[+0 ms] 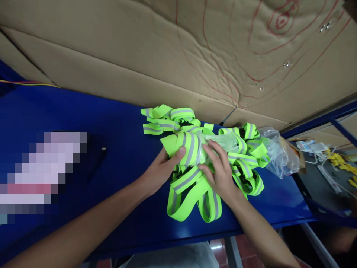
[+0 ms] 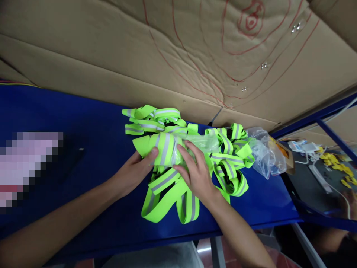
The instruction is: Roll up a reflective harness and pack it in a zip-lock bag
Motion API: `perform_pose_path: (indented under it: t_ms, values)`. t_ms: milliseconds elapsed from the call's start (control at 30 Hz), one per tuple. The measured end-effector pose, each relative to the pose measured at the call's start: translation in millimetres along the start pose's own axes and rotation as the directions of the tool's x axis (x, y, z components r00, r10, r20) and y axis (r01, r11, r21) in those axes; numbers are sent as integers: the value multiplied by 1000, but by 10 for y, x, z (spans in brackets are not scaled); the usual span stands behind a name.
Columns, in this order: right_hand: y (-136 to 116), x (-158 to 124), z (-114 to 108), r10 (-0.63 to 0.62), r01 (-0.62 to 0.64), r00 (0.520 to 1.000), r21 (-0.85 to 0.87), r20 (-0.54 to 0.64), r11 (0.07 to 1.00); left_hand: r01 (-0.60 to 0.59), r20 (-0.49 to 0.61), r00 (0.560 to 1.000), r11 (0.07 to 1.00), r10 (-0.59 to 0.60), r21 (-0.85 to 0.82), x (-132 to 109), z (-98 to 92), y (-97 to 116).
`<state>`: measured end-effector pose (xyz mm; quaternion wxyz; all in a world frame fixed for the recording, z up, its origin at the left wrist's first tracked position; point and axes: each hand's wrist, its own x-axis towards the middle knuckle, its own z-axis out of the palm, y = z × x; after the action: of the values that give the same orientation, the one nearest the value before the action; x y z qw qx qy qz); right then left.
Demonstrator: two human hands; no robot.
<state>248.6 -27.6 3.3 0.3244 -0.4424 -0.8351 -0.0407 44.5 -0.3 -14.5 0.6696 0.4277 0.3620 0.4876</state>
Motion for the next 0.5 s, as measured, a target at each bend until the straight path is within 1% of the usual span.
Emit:
perform_pose_path:
  t_ms: [33,67,100,133,167,233,300,333,367,433,467,500]
  values:
    - [3,1,6,8,-8,1000,8,-1,1000,-75,-19,997,992,78,97,-4,-7,-7]
    - [5,6,10,13,-13,1000,20,0,1000,-166,-27,984,963,175,211,-11,-15,-13]
    - [6,13,9,15,-15,1000,34,0,999,-261,-11,960,908,280,327,-21,-25,-17]
    - [6,21,3,13,-12,1000,51,-7,999,-357,37,925,830,378,429,-33,-37,-18]
    - [5,26,-9,6,-4,1000,71,-28,997,-449,116,882,739,457,502,-45,-54,-16]
    - [-1,27,-45,5,9,995,130,-104,992,-620,310,773,556,554,554,-66,-94,-3]
    - [-12,11,-86,48,-3,978,219,-202,976,-744,473,650,371,594,556,-78,-135,21]
    - [-18,1,-104,81,-16,968,266,-237,964,-778,535,597,272,598,566,-80,-150,36]
    - [-23,-7,-119,111,-28,960,304,-259,952,-795,585,554,166,593,584,-81,-159,51]
    - [-31,-11,-140,137,-39,952,334,-274,942,-788,664,492,-36,564,615,-82,-160,81]
    - [-31,-4,-148,135,-40,953,326,-273,944,-775,693,472,-119,545,621,-83,-154,93]
    - [-29,8,-156,127,-40,955,307,-269,951,-758,712,461,-182,530,627,-85,-144,100]
